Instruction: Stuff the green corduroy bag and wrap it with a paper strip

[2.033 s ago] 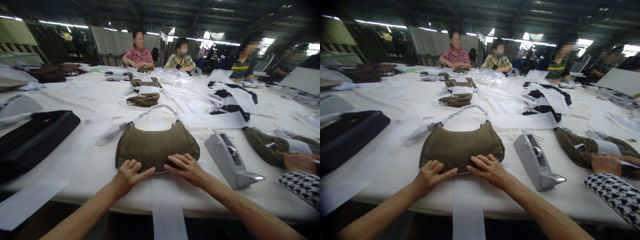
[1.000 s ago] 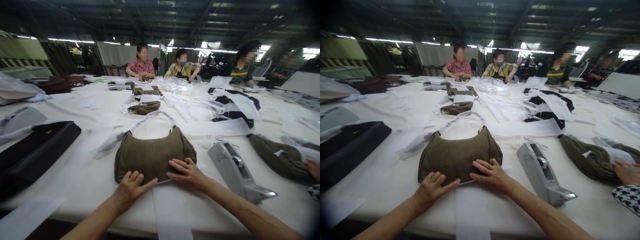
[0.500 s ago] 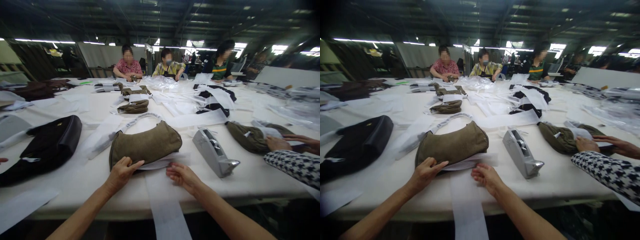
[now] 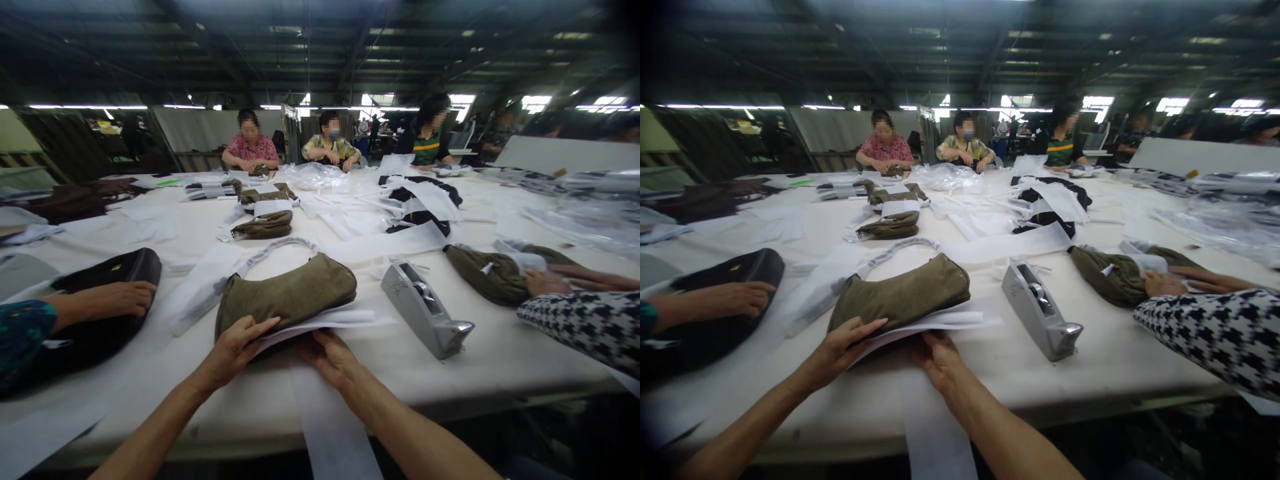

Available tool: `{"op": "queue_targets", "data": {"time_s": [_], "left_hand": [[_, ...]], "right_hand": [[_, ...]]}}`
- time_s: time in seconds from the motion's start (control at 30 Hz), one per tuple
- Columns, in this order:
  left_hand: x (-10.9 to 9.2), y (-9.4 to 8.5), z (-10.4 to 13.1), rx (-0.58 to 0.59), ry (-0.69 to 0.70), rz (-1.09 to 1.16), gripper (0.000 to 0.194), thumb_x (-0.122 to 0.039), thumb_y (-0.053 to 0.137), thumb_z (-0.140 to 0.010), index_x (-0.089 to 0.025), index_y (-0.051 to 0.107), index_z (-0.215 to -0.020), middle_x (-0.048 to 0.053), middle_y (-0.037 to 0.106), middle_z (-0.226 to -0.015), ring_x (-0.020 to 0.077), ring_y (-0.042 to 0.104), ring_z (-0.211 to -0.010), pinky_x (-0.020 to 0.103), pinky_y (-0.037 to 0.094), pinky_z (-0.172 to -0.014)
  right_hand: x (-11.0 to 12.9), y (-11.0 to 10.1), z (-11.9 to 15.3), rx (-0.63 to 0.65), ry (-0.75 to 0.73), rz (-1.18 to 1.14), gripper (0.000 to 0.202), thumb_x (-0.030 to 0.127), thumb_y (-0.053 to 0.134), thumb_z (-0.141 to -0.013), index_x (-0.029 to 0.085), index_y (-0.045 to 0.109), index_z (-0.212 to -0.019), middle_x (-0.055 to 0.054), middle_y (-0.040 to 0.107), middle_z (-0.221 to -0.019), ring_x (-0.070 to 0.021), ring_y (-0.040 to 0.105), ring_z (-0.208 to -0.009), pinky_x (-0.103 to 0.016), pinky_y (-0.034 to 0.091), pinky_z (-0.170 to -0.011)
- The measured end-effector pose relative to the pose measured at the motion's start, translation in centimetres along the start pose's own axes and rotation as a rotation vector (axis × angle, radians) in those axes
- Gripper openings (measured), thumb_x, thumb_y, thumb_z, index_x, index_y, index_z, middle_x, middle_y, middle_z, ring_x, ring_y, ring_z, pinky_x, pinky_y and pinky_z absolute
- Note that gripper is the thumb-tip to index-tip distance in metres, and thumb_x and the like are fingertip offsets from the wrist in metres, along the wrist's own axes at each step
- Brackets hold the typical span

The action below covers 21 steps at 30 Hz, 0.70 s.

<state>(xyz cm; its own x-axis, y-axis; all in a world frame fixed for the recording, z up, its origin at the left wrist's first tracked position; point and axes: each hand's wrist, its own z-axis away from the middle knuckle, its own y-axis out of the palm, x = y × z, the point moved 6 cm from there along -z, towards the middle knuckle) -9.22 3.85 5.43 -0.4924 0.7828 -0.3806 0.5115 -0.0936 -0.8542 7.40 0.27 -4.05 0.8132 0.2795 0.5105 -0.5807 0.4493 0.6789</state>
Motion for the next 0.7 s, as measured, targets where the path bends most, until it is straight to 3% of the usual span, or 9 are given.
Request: {"op": "queue_targets", "data": {"time_s": [0.13,0.27,0.4,0.53,0.7], "left_hand": [[-0.9,0.8,0.1,-0.062,0.074,-0.320,0.040,-0.013,0.038,-0.087,-0.026,0.046,-0.123,0.000,0.041,-0.072,0.0126,0.043,-0.065,0.023,0.040,-0.059],[-2.6,1.8,0.3,-0.203,0.125,-0.605,0.034,-0.006,0.039,-0.084,-0.019,0.055,-0.110,0.009,0.051,-0.094,0.0191,0.047,-0.081,0.031,0.041,-0.066],[-3.6,2.7,0.1,-0.184,0.089,-0.635,0.030,-0.013,0.043,-0.082,-0.012,0.052,-0.111,0.011,0.053,-0.096,0.0223,0.047,-0.082,0.036,0.040,-0.070],[-4.0,3.3,-0.3,-0.166,0.085,-0.671,0.036,-0.018,0.046,-0.084,-0.016,0.045,-0.121,0.005,0.054,-0.082,0.0190,0.047,-0.071,0.033,0.037,-0.064],[-3.6,3.9,-0.6,-0.241,0.047,-0.640,0.021,-0.015,0.043,-0.085,-0.016,0.053,-0.103,0.005,0.053,-0.077,0.0194,0.047,-0.068,0.032,0.035,-0.061]], "right_hand": [[-0.9,0.9,-1.0,-0.088,-0.022,0.012,0.033,0.015,0.065,-0.059,0.020,0.052,-0.089,0.002,0.060,-0.072,-0.0152,0.057,-0.068,-0.029,0.051,-0.058],[-1.6,1.4,-1.3,-0.176,-0.063,0.041,0.031,0.015,0.064,-0.059,0.020,0.053,-0.087,0.001,0.059,-0.070,-0.0150,0.057,-0.066,-0.026,0.049,-0.053],[-1.5,1.3,-1.1,-0.250,-0.097,0.063,0.033,0.017,0.060,-0.060,0.022,0.052,-0.091,0.003,0.058,-0.065,-0.0146,0.056,-0.060,-0.026,0.047,-0.049],[-1.2,1.2,-0.8,-0.248,-0.108,0.078,0.035,0.016,0.059,-0.059,0.020,0.052,-0.093,0.002,0.060,-0.065,-0.0160,0.057,-0.061,-0.027,0.048,-0.050],[-1.2,0.9,-0.5,-0.235,-0.112,0.068,0.033,0.016,0.061,-0.057,0.021,0.054,-0.088,0.003,0.061,-0.066,-0.0157,0.058,-0.063,-0.025,0.047,-0.051]]}}
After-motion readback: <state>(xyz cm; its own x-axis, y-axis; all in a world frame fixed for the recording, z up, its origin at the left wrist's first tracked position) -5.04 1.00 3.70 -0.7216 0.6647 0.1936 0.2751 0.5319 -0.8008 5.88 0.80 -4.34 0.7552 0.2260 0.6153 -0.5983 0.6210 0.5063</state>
